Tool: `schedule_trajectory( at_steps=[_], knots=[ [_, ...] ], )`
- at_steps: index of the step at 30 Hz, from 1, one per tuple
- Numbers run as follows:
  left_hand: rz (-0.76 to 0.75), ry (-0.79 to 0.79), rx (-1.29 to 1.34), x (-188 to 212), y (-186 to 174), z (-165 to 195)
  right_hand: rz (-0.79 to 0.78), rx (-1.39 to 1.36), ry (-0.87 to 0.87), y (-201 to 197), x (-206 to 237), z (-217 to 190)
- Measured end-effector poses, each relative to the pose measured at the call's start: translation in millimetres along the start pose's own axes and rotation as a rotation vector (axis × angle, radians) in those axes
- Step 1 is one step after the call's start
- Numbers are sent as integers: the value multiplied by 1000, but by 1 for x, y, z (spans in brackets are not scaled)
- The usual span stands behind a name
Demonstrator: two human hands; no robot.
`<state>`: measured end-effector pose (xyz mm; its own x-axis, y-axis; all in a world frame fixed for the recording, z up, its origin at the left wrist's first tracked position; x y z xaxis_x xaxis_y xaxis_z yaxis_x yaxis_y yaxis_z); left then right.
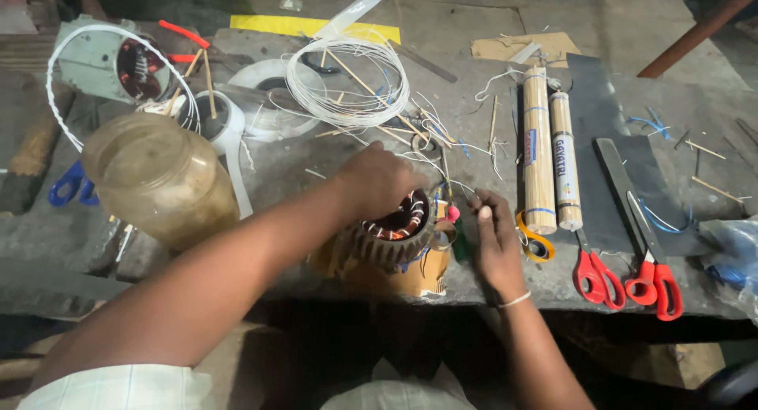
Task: The person winds white insulating wire around the slots of a motor stator, then uses a screwdriver to press the wire into place. They cut the wire with scissors and continue winding and tucking the wire into the stator slots.
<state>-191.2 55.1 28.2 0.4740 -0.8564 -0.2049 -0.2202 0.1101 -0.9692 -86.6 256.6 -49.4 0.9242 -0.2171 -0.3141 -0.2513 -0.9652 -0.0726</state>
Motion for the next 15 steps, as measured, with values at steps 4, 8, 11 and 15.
schedule_trajectory(
  at_steps=[4, 8, 11, 15],
  knots=[
    [-27, 50, -57, -1, -8, 8, -145, -245, 247, 22, -16, 8],
    [-125, -40, 157, 2, -39, 4, -189, -121, 135, 43, 2, 0],
    [-164, -318, 307, 18, -59, -23, -144, -208, 98, 46, 29, -4],
    [-424, -423, 228, 44, -46, -34, -6, -68, 49, 54, 56, -9]
  ],
)
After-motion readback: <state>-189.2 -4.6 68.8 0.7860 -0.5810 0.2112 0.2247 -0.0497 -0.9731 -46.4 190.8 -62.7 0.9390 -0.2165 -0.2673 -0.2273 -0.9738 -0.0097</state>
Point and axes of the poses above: each hand's wrist, its own x-axis away from the middle knuckle, its own y-axis out of the palm, z = x × y, the point moved 4 cm from there along -x, towards the middle knuckle, and after that the axes turned 10 degrees about -x, right-handed, at the moved point
